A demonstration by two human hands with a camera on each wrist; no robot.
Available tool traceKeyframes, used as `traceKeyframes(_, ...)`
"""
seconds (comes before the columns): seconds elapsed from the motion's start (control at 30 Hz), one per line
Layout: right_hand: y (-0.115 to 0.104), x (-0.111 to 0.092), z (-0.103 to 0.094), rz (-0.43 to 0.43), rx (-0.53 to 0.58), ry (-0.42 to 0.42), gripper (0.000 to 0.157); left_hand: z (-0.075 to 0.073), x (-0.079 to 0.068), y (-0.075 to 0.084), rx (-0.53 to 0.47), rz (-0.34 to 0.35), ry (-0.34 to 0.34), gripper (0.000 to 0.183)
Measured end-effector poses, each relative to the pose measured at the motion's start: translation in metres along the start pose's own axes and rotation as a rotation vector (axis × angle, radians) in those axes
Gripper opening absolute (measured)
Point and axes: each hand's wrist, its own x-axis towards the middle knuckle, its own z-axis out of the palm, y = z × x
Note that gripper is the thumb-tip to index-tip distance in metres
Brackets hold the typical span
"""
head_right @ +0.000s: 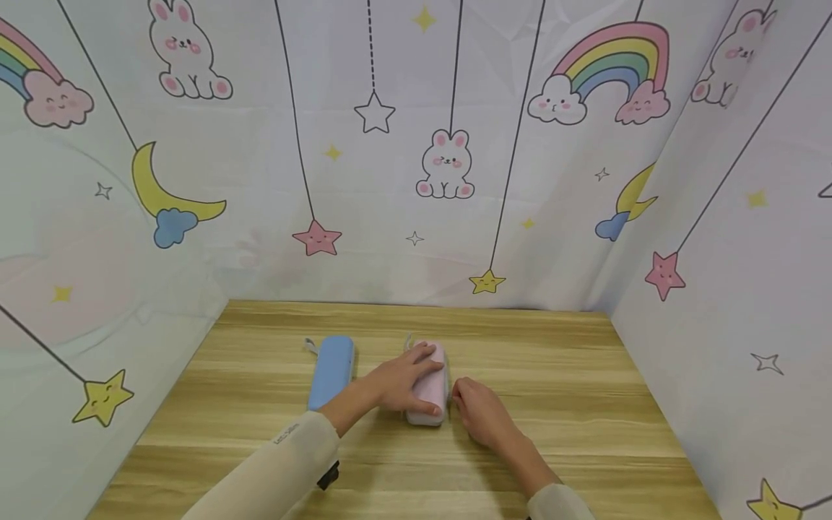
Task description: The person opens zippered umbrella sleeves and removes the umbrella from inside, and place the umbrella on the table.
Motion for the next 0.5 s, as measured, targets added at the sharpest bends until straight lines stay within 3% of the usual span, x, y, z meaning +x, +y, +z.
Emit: traceKeyframes(0.5,-0.0025,-0.0017,-0.0018,-0.04,-0.014,-0.005,0.016,0.001,0.0002,0.0005,0.004,-0.004,0.008,0.094)
